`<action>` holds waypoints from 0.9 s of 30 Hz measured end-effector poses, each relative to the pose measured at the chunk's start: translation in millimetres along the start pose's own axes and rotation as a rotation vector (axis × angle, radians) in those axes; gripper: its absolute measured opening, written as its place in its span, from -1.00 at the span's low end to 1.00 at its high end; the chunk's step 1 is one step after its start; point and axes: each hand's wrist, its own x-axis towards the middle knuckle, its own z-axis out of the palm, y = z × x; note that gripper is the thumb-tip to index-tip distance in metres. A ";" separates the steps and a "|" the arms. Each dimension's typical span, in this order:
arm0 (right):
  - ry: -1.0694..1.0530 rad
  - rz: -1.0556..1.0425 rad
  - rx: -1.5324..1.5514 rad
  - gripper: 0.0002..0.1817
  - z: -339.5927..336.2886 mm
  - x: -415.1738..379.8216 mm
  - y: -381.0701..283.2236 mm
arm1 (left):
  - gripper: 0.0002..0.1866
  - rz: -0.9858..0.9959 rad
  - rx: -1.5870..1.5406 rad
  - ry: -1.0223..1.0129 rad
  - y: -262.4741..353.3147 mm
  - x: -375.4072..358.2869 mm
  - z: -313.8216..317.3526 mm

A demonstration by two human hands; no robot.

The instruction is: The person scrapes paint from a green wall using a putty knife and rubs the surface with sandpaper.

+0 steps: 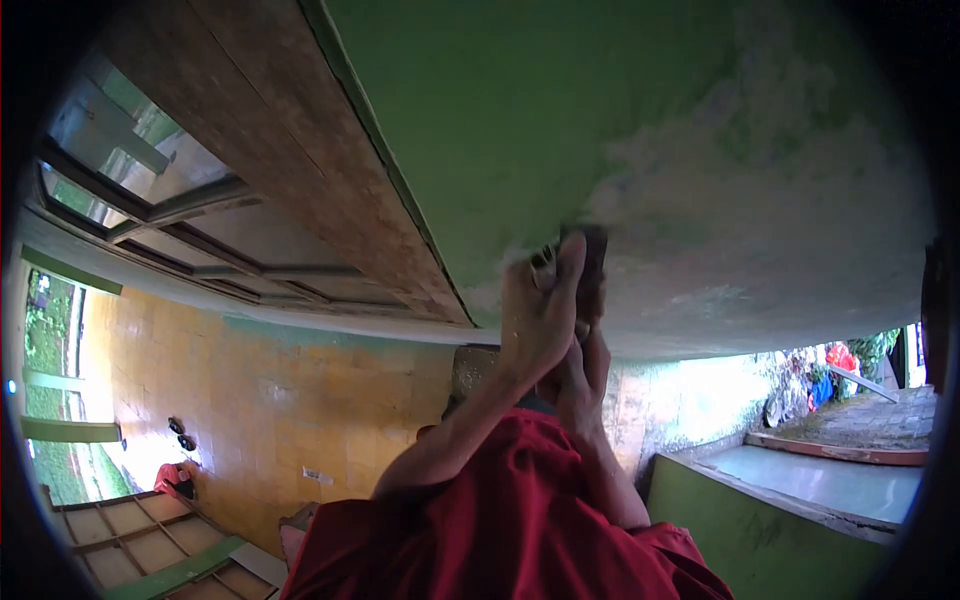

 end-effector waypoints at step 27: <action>0.126 -0.034 0.107 -0.78 10.6 -12.8 -7.1 | -0.50 -0.108 -0.053 -0.046 -6.2 1.1 -0.7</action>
